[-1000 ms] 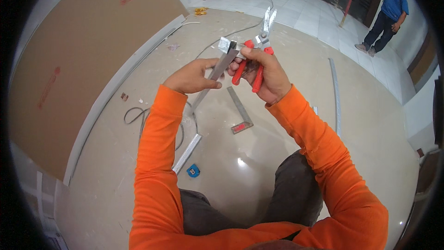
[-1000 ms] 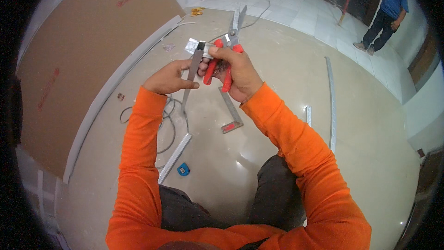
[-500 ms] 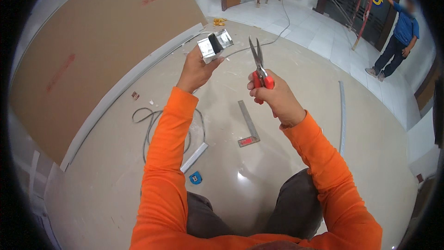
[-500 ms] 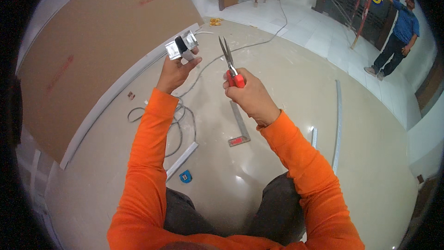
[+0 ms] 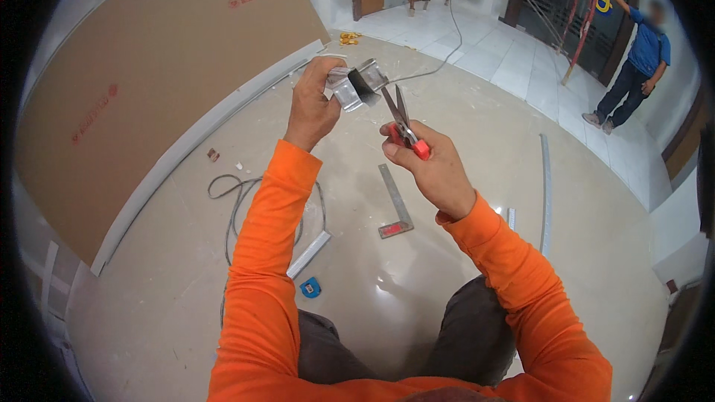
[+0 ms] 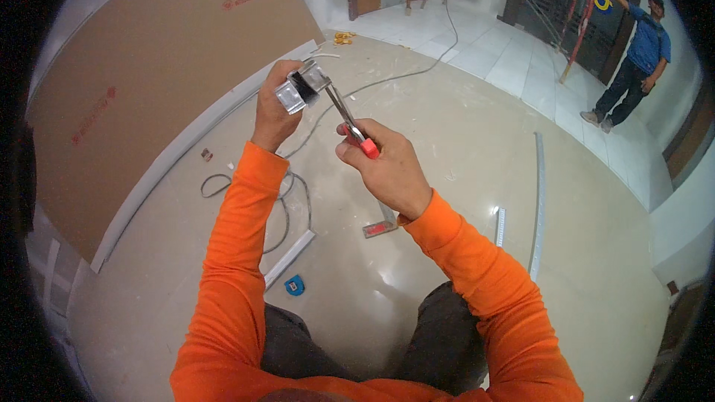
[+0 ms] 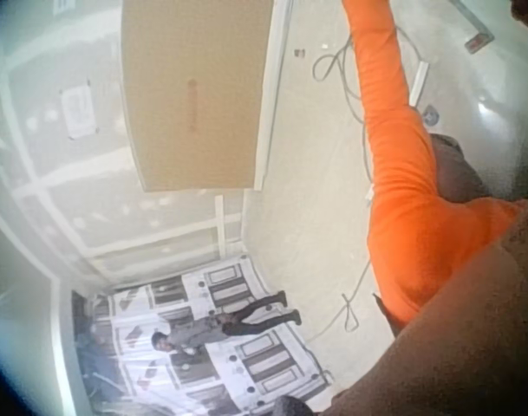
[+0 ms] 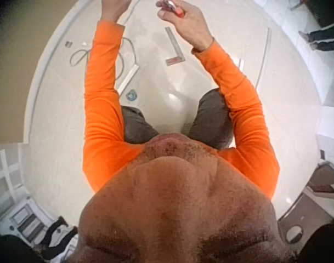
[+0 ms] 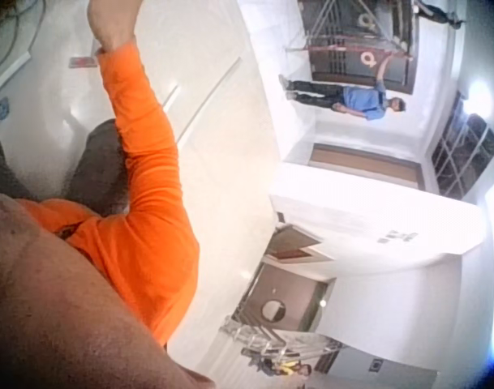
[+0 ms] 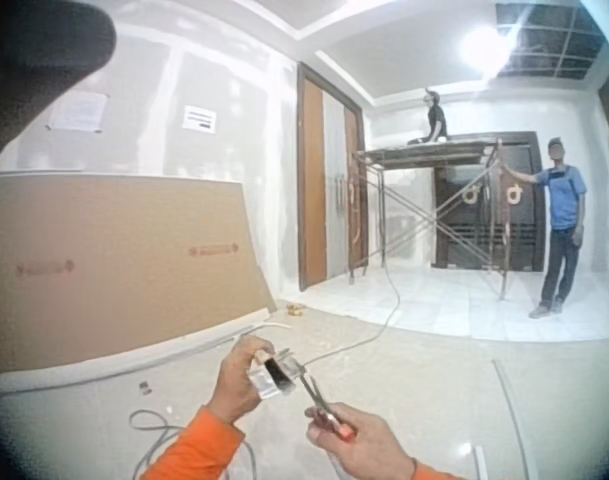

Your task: The person measures a metal strip with a ruler, marks it with a pen, and then cuts it using metal shears.

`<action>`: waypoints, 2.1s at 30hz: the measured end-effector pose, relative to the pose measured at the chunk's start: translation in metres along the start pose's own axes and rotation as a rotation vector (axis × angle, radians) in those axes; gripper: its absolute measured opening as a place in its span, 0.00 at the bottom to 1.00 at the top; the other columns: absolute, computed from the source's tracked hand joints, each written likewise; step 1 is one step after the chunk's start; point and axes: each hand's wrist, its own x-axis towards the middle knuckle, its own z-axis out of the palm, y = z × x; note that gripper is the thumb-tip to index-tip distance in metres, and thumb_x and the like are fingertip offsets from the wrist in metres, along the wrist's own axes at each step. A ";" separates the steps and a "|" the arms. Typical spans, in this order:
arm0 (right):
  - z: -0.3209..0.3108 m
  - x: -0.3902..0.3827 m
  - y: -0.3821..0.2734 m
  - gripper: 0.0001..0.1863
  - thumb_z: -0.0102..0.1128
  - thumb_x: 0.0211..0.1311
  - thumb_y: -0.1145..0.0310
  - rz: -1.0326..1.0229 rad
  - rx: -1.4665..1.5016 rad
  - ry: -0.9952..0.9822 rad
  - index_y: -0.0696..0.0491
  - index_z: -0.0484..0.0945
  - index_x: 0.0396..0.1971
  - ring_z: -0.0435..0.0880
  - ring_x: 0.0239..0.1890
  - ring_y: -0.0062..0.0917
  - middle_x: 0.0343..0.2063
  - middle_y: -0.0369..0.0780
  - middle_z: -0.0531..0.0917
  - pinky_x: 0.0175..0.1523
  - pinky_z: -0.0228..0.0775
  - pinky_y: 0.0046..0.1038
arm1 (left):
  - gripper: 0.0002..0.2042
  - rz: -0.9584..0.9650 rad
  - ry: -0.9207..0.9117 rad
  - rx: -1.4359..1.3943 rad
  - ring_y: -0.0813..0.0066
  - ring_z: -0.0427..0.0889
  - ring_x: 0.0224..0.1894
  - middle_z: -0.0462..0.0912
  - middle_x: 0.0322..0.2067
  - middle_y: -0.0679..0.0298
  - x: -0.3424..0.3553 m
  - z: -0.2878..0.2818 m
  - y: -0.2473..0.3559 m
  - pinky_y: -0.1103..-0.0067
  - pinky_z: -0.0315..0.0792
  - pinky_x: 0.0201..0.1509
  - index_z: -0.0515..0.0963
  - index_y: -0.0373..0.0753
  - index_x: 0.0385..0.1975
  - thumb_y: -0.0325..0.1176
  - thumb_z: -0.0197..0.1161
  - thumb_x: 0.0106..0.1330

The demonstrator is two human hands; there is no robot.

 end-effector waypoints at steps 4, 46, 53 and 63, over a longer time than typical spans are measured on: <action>-0.001 0.000 0.001 0.17 0.65 0.60 0.66 0.017 -0.001 -0.023 0.59 0.79 0.47 0.78 0.38 0.22 0.34 0.39 0.82 0.49 0.71 0.24 | 0.23 -0.003 -0.041 -0.005 0.52 0.79 0.46 0.78 0.40 0.57 0.001 0.001 0.006 0.68 0.73 0.50 0.72 0.40 0.44 0.11 0.58 0.47; -0.048 0.016 -0.003 0.13 0.62 0.61 0.66 0.104 0.085 -0.209 0.57 0.83 0.42 0.70 0.22 0.15 0.19 0.32 0.74 0.28 0.63 0.20 | 0.23 0.081 -0.157 0.360 0.49 0.74 0.44 0.74 0.39 0.53 0.012 -0.002 0.045 0.60 0.69 0.50 0.71 0.40 0.46 0.13 0.63 0.50; -0.042 0.012 -0.007 0.09 0.61 0.61 0.66 0.120 0.173 -0.125 0.57 0.80 0.31 0.68 0.18 0.14 0.16 0.32 0.73 0.24 0.60 0.21 | 0.24 0.019 -0.211 0.255 0.48 0.75 0.51 0.75 0.46 0.51 0.005 0.004 0.047 0.65 0.71 0.54 0.68 0.38 0.52 0.16 0.64 0.55; -0.052 0.014 -0.007 0.10 0.61 0.62 0.64 0.067 0.197 -0.143 0.56 0.79 0.32 0.69 0.18 0.15 0.16 0.32 0.72 0.23 0.59 0.20 | 0.27 -0.012 -0.367 0.174 0.47 0.76 0.53 0.76 0.50 0.48 0.001 0.011 0.045 0.66 0.70 0.59 0.67 0.38 0.58 0.20 0.66 0.58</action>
